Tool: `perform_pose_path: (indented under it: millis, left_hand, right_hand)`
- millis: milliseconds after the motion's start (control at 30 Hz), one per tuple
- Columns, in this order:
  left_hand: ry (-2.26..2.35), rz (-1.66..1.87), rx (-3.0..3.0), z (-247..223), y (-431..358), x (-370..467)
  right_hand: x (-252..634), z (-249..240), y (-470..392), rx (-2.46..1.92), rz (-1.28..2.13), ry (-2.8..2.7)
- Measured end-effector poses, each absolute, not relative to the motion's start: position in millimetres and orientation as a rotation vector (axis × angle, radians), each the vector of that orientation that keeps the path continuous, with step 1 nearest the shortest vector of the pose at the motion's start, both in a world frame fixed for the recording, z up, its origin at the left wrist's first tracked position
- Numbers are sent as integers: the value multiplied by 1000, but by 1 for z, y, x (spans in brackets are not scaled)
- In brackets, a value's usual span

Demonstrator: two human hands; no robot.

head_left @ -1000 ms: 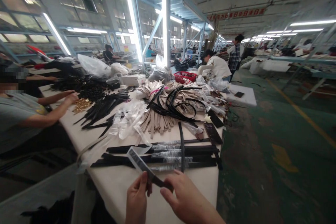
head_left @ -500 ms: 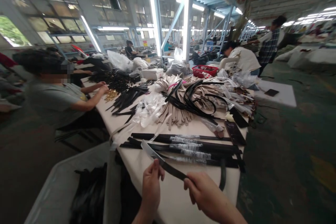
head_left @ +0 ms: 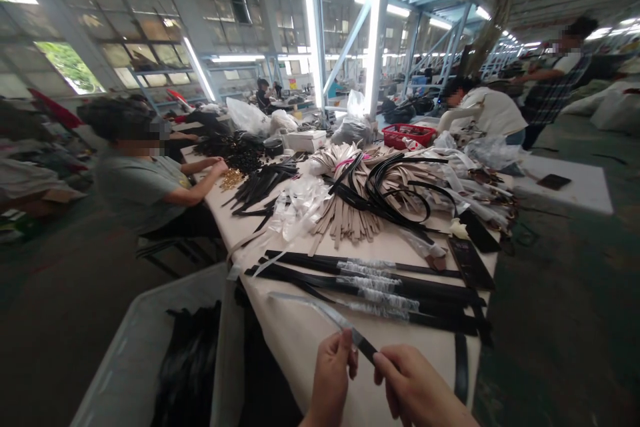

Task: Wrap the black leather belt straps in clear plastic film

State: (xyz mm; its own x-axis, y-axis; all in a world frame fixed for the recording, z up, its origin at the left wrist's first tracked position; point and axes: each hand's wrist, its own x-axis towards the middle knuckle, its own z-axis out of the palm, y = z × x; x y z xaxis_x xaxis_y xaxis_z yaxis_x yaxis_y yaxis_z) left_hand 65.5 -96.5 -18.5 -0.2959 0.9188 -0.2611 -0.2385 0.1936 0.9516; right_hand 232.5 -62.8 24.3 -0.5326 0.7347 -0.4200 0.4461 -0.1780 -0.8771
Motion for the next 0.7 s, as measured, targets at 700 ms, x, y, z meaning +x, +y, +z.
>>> perform_pose_path:
  millis: [700]
  left_hand:
    - [1338,1244,755,-46,-98,87]
  right_hand:
    - [262,3,-42,-1198,1783,-1970]
